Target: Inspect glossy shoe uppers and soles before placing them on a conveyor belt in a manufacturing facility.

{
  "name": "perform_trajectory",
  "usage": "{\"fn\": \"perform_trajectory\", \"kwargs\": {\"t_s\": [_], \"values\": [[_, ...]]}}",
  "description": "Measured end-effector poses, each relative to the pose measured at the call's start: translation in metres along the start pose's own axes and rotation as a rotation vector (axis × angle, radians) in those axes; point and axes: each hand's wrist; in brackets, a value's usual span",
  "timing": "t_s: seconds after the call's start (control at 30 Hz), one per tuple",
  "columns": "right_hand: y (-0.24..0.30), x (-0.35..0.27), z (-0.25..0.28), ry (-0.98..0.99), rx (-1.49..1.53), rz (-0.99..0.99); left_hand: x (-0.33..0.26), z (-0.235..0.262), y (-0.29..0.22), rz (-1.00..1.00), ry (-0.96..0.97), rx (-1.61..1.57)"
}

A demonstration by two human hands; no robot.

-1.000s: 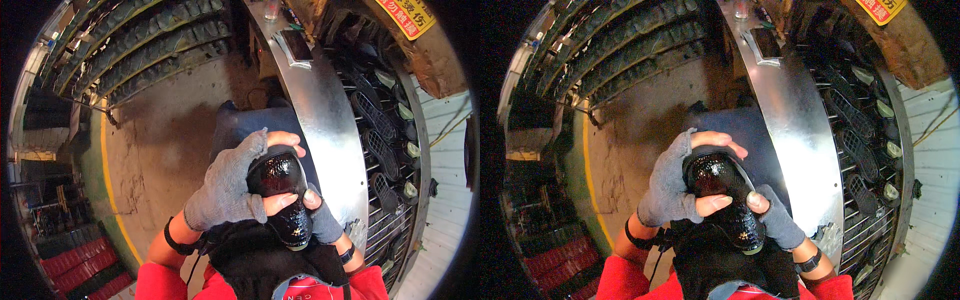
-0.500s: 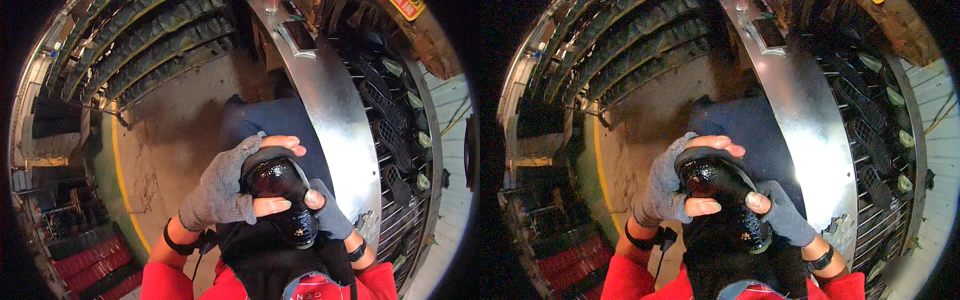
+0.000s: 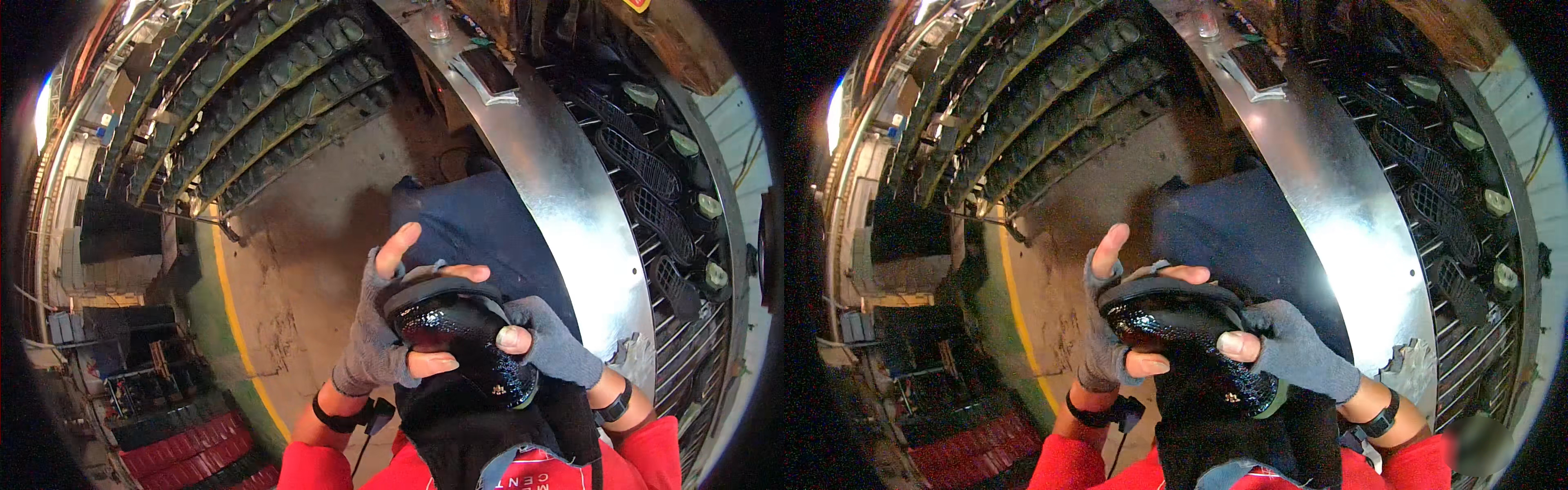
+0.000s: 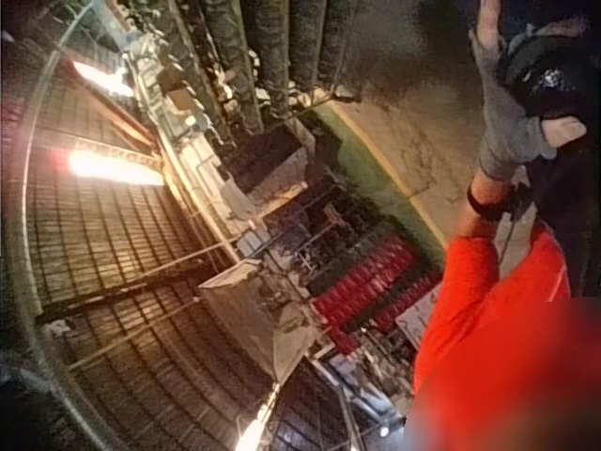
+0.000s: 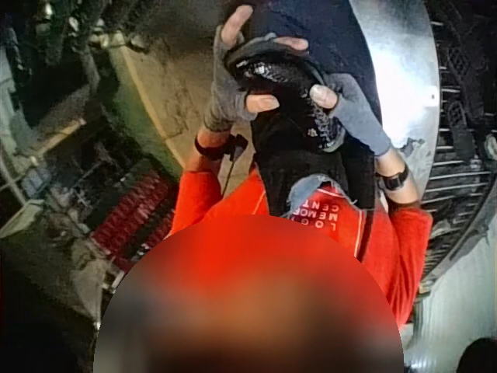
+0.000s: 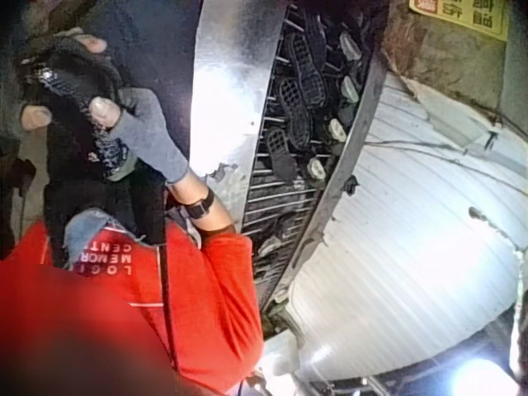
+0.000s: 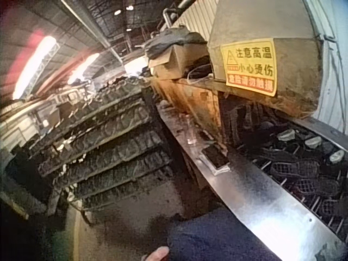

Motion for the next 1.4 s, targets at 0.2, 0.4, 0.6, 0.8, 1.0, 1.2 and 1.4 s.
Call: {"fn": "perform_trajectory", "kwargs": {"t_s": [0.2, 0.4, 0.6, 0.8, 1.0, 1.2, 1.4], "values": [[-0.007, 0.001, 0.003, 0.013, -0.1, 0.032, -0.009, 0.005, 0.0, 0.032, 0.049, 0.035], [-0.006, 0.002, 0.001, 0.023, -0.032, 0.013, -0.009, 0.012, -0.003, -0.033, 0.093, 0.304], [0.002, 0.001, 0.027, 0.029, -0.141, 0.176, 0.0, 0.022, -0.01, -0.205, 0.029, 0.12], [0.013, -0.031, 0.032, -0.393, 0.276, -0.101, 0.014, 0.021, -0.004, -0.373, -0.008, -0.162], [0.08, -0.024, 0.086, -0.265, -0.063, 0.113, 0.042, -0.006, 0.013, 0.019, 0.386, -0.215], [0.07, -0.002, 0.093, -0.09, -0.606, 0.221, 0.067, -0.029, 0.08, 0.029, -0.031, 0.111], [0.076, 0.009, 0.069, -0.097, -0.866, 0.219, 0.06, -0.034, 0.09, -0.116, -0.167, 0.289]]}}
Point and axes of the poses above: each hand's wrist, its own x-axis towards the middle knuckle, its own z-axis out of the back of the hand, y = z × x
